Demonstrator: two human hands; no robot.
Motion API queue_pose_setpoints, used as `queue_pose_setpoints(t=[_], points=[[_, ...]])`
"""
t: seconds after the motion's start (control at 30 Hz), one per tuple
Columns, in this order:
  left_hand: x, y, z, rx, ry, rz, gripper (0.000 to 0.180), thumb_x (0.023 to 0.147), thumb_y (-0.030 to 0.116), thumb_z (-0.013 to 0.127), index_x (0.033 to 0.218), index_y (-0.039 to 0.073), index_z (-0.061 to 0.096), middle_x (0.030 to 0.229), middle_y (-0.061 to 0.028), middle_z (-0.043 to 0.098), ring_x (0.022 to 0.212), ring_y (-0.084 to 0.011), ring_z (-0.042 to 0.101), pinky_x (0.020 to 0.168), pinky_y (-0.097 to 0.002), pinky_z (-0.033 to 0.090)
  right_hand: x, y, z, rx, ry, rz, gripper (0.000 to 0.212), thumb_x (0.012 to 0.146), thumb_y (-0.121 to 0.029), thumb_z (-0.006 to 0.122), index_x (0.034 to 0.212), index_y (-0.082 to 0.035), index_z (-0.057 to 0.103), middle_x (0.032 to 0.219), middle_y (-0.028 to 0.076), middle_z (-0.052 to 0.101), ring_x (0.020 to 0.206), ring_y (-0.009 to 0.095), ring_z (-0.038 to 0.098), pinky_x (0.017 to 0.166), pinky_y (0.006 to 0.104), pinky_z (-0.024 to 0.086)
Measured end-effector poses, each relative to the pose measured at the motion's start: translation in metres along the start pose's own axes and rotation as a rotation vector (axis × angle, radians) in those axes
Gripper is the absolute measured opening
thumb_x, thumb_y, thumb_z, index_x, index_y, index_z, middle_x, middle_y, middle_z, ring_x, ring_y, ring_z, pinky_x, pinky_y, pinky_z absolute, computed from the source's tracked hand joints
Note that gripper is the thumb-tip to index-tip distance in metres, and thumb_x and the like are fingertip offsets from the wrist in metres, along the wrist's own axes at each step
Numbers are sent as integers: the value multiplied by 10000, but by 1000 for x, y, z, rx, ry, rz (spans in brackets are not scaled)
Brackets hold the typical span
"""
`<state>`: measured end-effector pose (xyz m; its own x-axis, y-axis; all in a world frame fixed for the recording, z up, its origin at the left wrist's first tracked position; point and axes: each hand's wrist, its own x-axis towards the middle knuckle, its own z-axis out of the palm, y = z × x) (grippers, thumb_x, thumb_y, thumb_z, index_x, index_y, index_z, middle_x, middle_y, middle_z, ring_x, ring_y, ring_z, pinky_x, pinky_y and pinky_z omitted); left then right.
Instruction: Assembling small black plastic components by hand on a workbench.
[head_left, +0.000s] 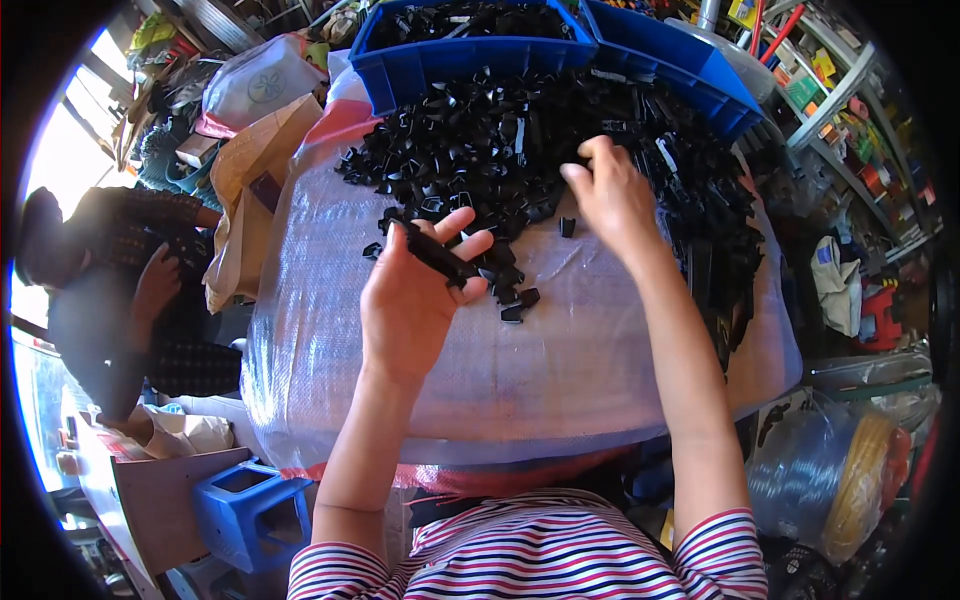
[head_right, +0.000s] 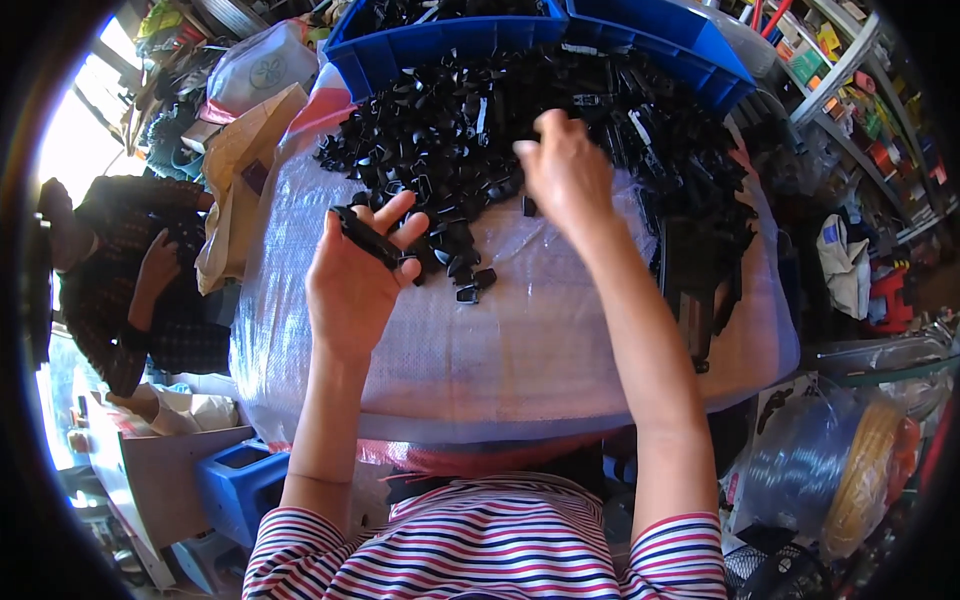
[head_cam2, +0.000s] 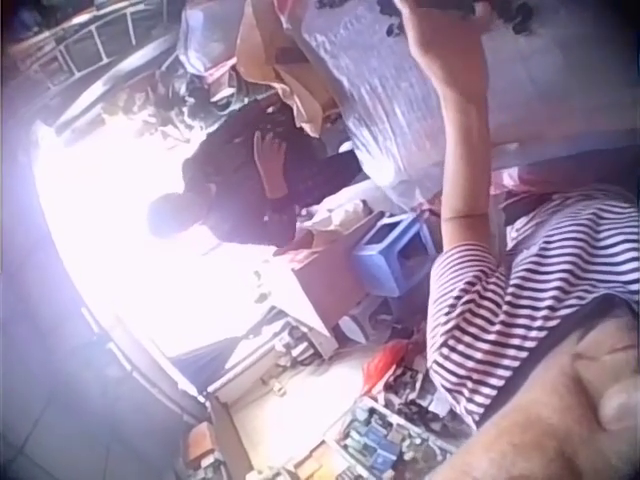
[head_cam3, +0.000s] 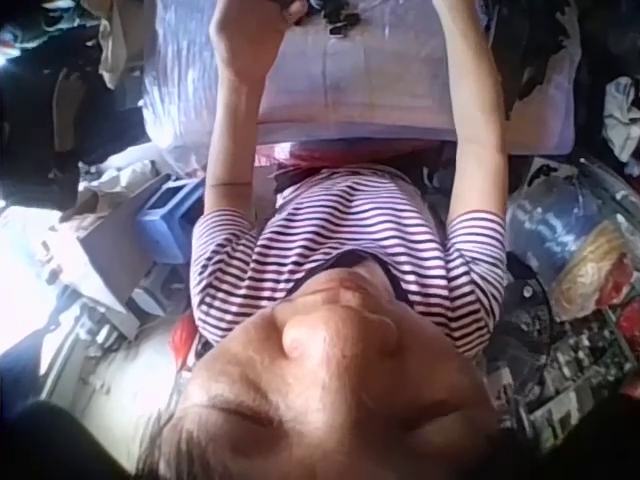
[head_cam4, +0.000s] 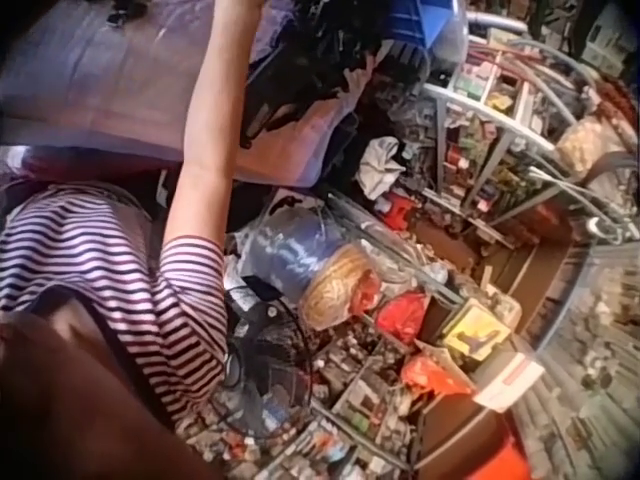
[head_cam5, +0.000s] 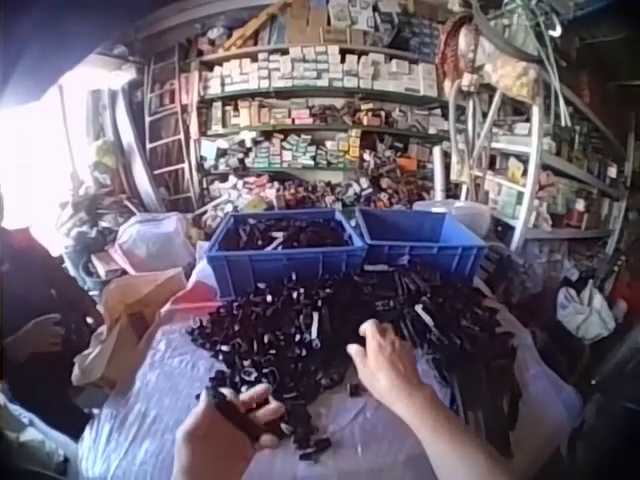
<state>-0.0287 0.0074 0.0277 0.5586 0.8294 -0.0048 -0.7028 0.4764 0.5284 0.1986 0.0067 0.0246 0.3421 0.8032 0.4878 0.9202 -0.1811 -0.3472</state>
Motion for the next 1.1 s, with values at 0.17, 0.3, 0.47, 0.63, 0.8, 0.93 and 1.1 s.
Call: queue_pose_setpoints(t=[0.17,0.3,0.47,0.63,0.8,0.93,1.1], points=[[0,-13,-34,226,-149,-103,37,831,116,549,819,82,542,779,-37,554,617,-127,489,552,-269,400,2,42,37,89,-112,-38,304,768,-112,610,1023,-34,464,949,209,583,886,356,579,744,403,469],[-8,-37,-29,1609,-130,418,115,747,85,638,848,45,596,729,-76,567,640,-235,586,573,-312,465,-26,14,10,277,-163,81,369,739,-73,627,1067,-46,461,822,140,567,738,249,579,670,336,477],[-16,-45,-24,1923,-287,329,152,721,53,639,865,67,591,841,-112,560,730,-324,583,603,-352,472,-70,1,-35,572,-422,132,273,764,-61,639,987,-30,484,759,40,548,667,89,545,600,229,462],[-11,-38,-26,1664,-181,444,170,749,3,601,910,58,589,803,-97,583,689,-252,610,599,-290,475,-119,-19,-44,1014,-255,184,251,773,-140,698,922,-11,544,834,22,562,749,73,533,683,204,452],[-19,-38,-9,1113,-89,5,106,833,19,545,936,0,564,732,-50,581,603,-105,587,574,-231,460,-127,-28,-34,679,-109,-201,231,754,-47,668,966,-10,585,831,104,572,751,209,578,651,271,458],[-24,-41,-13,642,8,-127,142,872,116,541,957,4,562,745,-52,576,611,-126,571,594,-236,446,-131,-34,-35,665,-88,-199,244,755,-47,672,982,-22,585,769,87,571,682,212,573,610,282,463],[-27,-49,-21,411,72,-224,171,872,157,557,957,10,574,761,-62,583,607,-136,565,590,-244,438,-132,-36,-45,648,-160,-191,219,808,-89,628,1007,-12,577,778,84,572,662,193,557,613,268,447]])
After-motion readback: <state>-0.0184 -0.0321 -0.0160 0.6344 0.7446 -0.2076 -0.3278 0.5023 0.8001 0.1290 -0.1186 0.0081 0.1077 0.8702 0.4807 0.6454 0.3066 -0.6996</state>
